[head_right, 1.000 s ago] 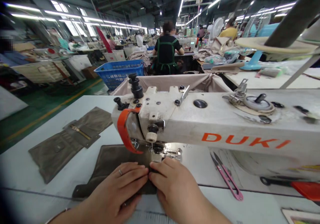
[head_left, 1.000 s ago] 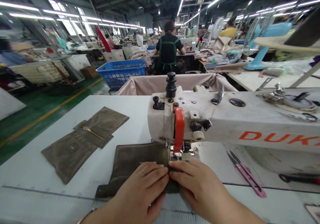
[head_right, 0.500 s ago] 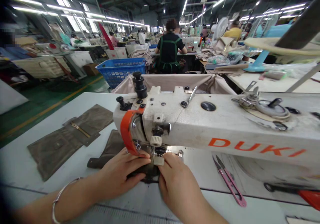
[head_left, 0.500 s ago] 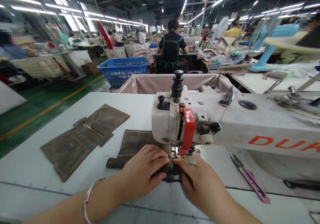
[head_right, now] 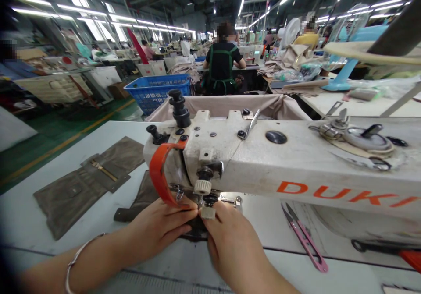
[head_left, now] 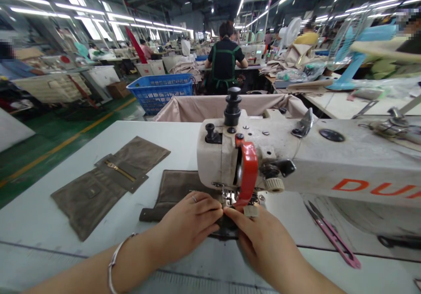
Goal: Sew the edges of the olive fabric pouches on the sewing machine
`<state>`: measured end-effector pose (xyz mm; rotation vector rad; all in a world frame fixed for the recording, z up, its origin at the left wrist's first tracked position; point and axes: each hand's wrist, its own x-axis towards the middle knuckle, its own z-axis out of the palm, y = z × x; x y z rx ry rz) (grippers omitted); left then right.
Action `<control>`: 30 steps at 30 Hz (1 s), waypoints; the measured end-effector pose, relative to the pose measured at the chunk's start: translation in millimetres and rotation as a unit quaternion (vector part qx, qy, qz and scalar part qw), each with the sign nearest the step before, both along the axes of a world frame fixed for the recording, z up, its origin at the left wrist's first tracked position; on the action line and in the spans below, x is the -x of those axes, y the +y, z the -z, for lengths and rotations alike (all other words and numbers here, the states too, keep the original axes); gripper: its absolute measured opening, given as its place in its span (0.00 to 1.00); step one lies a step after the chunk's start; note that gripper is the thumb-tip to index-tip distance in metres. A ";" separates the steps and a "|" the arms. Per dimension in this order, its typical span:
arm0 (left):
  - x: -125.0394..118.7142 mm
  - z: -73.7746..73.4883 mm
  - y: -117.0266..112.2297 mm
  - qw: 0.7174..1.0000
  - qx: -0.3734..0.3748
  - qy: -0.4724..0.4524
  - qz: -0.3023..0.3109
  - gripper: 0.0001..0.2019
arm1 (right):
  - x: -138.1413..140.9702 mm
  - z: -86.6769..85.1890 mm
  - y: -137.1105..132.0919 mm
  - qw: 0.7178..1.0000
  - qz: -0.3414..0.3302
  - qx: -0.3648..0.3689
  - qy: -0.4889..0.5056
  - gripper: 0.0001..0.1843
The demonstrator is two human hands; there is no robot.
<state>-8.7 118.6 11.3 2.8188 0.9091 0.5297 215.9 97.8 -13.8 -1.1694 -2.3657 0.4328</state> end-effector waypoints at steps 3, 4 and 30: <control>2.6 1.3 9.7 0.999 0.041 0.017 0.001 0.12 | 0.3 5.0 0.7 1.000 0.008 -0.010 -0.012 0.27; 3.2 2.0 12.8 0.999 0.048 0.017 0.001 0.12 | 0.4 6.3 0.7 1.000 0.011 -0.011 -0.016 0.27; -11.0 13.7 5.9 0.986 0.056 -0.129 -0.085 0.06 | -0.6 -1.4 2.6 0.995 -0.007 -0.076 0.066 0.14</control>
